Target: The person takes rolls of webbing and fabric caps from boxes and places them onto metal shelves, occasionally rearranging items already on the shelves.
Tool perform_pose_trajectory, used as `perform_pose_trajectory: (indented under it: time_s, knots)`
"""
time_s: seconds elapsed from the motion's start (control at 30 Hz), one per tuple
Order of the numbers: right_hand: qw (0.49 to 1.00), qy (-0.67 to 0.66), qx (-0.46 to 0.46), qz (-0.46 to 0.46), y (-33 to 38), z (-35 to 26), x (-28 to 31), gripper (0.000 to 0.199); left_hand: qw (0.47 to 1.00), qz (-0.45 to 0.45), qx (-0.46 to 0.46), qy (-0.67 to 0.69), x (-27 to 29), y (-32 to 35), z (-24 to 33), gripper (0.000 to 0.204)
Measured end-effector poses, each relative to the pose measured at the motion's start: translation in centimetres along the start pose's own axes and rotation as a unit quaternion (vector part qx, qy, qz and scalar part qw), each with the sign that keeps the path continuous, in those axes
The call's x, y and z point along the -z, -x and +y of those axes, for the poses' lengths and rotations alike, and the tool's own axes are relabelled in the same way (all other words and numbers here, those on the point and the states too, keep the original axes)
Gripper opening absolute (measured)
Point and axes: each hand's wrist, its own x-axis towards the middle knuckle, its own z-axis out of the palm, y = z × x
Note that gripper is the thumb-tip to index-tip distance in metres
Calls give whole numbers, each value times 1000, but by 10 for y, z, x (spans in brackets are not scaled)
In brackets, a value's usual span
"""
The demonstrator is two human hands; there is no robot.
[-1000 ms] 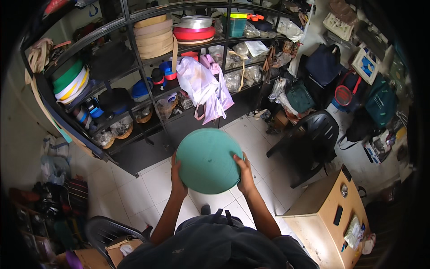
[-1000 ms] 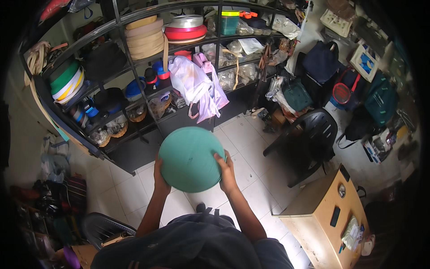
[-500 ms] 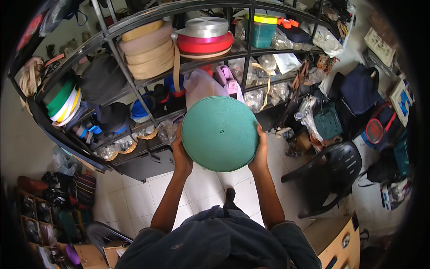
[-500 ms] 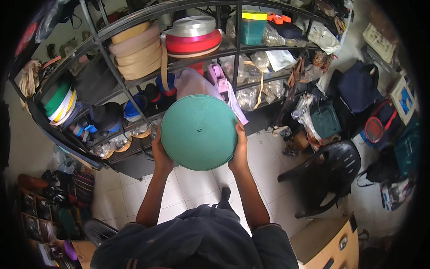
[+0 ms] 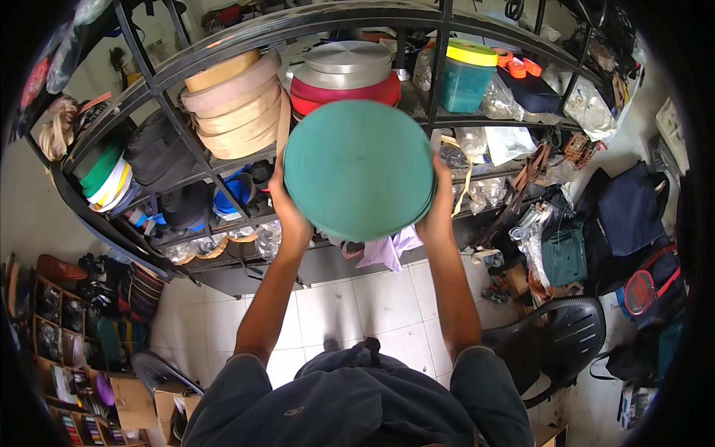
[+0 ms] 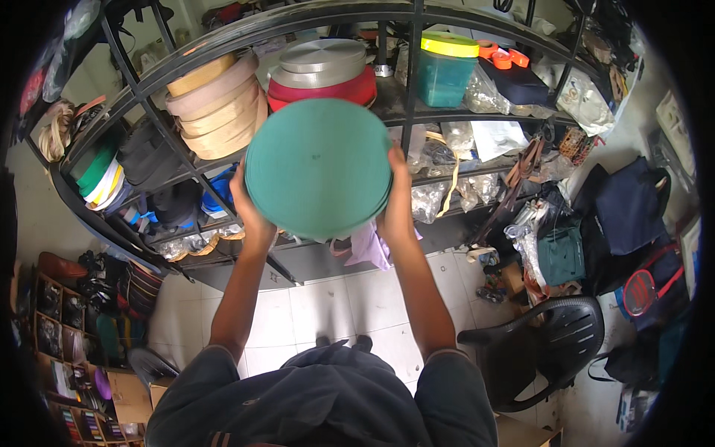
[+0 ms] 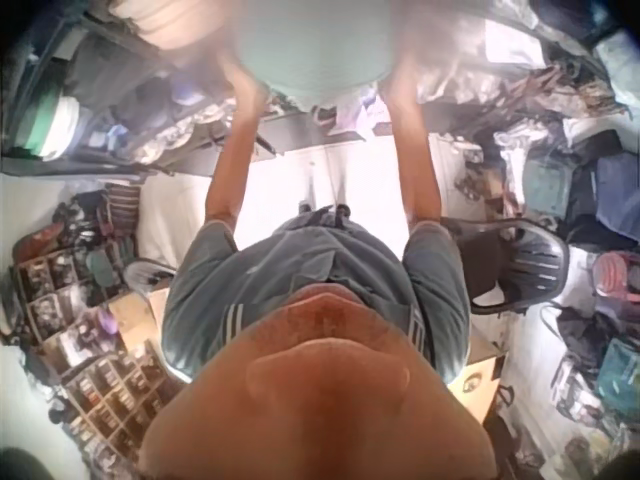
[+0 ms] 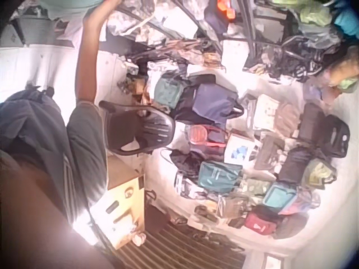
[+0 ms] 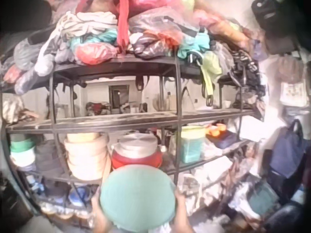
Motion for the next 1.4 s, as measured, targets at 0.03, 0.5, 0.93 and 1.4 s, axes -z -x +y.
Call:
perform_pose_trajectory:
  time_s: [0.03, 0.5, 0.93, 1.4]
  knots:
    - [1000, 1, 8, -2, -13, -7, -2, 52, 1000, 6, -4, 14, -9, -14, -2, 52]
    - [996, -23, 86, -8, -172, -36, -53, 50, 998, 13, -8, 62, -70, -172, -13, 49]
    - [996, -22, 66, 50, -271, -4, -53, 27, 1000, 12, 14, -4, -77, -261, -45, 48]
    - [994, 75, 38, 64, -320, 11, -49, 26, 976, 9, 33, -215, -64, -293, -59, 72]
